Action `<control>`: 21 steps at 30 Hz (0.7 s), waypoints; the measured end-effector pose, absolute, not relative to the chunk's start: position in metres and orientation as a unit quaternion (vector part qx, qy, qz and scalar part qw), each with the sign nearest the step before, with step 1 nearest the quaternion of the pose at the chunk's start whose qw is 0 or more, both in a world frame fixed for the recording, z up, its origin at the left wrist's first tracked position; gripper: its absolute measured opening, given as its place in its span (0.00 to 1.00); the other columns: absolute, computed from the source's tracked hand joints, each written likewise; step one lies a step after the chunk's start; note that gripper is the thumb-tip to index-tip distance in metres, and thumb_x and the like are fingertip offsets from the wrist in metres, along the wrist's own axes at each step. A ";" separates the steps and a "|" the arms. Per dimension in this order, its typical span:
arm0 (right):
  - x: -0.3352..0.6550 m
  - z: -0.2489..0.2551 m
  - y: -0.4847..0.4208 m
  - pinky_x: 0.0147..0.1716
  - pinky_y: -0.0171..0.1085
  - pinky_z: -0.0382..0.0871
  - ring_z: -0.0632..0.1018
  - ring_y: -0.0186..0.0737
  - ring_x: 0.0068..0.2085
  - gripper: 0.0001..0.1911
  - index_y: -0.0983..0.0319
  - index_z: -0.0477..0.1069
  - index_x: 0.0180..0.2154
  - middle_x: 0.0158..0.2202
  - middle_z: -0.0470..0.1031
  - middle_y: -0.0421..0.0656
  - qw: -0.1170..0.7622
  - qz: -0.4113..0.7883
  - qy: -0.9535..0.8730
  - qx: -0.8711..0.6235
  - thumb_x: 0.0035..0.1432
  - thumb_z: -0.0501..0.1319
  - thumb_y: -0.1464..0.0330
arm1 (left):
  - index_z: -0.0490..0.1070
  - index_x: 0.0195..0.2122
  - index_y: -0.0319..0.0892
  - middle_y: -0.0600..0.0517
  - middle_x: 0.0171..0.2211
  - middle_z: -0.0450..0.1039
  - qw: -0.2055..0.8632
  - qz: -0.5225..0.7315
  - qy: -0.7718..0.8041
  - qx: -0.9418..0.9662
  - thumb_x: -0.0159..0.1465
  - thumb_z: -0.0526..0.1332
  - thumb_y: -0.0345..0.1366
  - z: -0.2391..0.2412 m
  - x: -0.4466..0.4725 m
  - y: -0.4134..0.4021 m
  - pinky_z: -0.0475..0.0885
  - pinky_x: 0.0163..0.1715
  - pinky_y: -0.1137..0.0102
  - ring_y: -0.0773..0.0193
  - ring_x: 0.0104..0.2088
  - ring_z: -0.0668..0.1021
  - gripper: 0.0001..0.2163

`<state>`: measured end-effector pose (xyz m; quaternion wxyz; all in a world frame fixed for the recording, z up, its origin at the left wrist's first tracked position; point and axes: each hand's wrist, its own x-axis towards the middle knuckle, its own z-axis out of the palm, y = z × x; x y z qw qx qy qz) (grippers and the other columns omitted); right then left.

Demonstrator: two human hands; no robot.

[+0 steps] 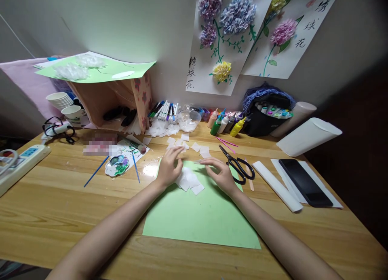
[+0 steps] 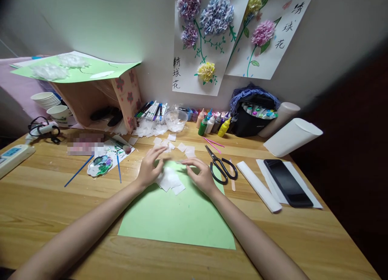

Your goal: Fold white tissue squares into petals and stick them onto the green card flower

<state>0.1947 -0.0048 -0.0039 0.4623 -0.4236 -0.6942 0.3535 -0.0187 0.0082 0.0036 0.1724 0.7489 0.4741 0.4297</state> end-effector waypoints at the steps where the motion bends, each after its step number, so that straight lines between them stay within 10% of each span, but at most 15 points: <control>1: 0.194 -0.005 -0.004 0.46 0.46 0.72 0.77 0.43 0.43 0.07 0.60 0.76 0.36 0.40 0.77 0.47 0.469 0.396 -0.663 -0.428 0.55 0.62 0.66 | 0.68 0.53 0.43 0.46 0.52 0.70 0.212 0.432 0.432 0.763 0.60 0.52 0.27 0.005 -0.018 0.007 0.64 0.55 0.62 0.59 0.54 0.70 0.20; 7: 0.193 -0.011 0.004 0.37 0.40 0.74 0.77 0.37 0.33 0.26 0.62 0.73 0.44 0.29 0.75 0.40 0.490 0.533 -0.513 -0.461 0.40 0.72 0.62 | 0.73 0.49 0.43 0.46 0.49 0.74 0.437 0.373 0.342 0.743 0.60 0.55 0.31 0.014 -0.016 0.005 0.66 0.54 0.62 0.58 0.51 0.74 0.16; 12: 0.192 -0.010 0.003 0.35 0.37 0.71 0.75 0.36 0.32 0.15 0.63 0.75 0.32 0.30 0.75 0.42 0.458 0.523 -0.548 -0.466 0.46 0.68 0.59 | 0.74 0.46 0.42 0.47 0.47 0.75 0.504 0.359 0.324 0.715 0.61 0.55 0.32 0.012 -0.015 0.004 0.68 0.50 0.65 0.59 0.48 0.75 0.14; 21: 0.190 -0.008 0.002 0.29 0.36 0.68 0.73 0.36 0.29 0.14 0.63 0.73 0.27 0.28 0.71 0.42 0.463 0.473 -0.578 -0.477 0.48 0.67 0.57 | 0.71 0.42 0.38 0.43 0.42 0.74 0.151 0.329 0.657 0.662 0.62 0.57 0.36 0.022 -0.023 0.069 0.68 0.43 0.64 0.57 0.42 0.75 0.10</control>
